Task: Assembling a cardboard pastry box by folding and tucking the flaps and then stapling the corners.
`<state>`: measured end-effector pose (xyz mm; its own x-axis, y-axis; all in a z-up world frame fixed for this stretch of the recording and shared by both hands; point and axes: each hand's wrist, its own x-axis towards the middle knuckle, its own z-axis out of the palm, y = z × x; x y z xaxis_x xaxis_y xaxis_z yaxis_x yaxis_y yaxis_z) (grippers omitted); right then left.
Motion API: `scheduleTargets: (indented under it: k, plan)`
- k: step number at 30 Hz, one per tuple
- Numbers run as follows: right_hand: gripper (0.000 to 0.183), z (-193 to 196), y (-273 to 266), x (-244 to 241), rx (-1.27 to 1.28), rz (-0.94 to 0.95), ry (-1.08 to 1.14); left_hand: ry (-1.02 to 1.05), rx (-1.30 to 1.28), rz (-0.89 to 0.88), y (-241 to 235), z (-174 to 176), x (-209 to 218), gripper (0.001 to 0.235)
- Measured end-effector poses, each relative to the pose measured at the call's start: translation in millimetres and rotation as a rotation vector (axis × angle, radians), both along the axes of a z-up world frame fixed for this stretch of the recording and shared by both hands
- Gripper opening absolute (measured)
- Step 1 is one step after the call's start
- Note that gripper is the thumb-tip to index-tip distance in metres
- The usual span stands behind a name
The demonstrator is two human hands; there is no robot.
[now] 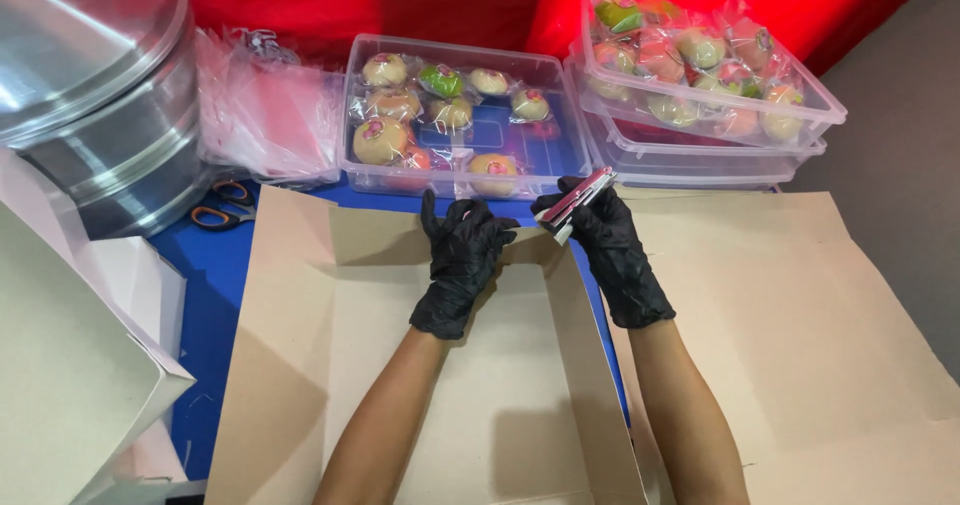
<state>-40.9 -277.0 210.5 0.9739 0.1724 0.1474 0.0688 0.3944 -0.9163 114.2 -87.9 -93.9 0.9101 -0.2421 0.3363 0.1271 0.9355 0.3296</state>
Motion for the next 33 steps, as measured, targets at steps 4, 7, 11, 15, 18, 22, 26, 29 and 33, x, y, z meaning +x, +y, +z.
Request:
scheduleTargets:
  k: [4, 7, 11, 15, 18, 22, 26, 29, 33]
  plan:
    - [0.057, -4.0, 7.1, -3.6, -0.093, -0.027, -0.304, -0.05, 0.18, 0.11, -0.4, 11.1, -15.3, 0.057]
    - [0.057, -17.8, 11.5, 0.1, -0.134, -0.075, -0.411, -0.102, 0.336, 0.215, 1.7, 29.9, -28.2, 0.052]
    - [0.059, -37.1, 10.1, 13.5, -0.044, -0.059, -0.441, -0.175, 0.575, 0.363, 4.4, 55.3, -46.3, 0.046]
    - [0.058, -29.9, 10.9, 19.9, -0.291, -0.106, -0.519, -0.226, 0.737, 0.457, 6.5, 79.7, -64.9, 0.042]
    - [0.058, -22.5, 18.9, 15.9, -0.321, -0.079, -0.488, -0.272, 0.899, 0.553, 7.6, 98.7, -76.6, 0.039]
    - [0.054, 4.5, 28.7, 3.6, -0.412, -0.045, -0.471, -0.346, 1.142, 0.697, 11.7, 124.3, -94.7, 0.035]
    - [0.048, 13.7, 34.3, -3.0, -0.25, 0.017, -0.328, -0.425, 1.381, 0.838, 16.0, 150.6, -113.5, 0.032]
    - [0.048, 10.1, 32.5, 0.6, -0.126, 0.054, -0.252, -0.48, 1.542, 0.935, 21.1, 174.3, -122.4, 0.032]
    - [0.045, 7.8, 33.7, 3.6, -0.497, -0.069, -0.485, -0.537, 1.698, 1.028, 28.5, 200.2, -133.9, 0.033]
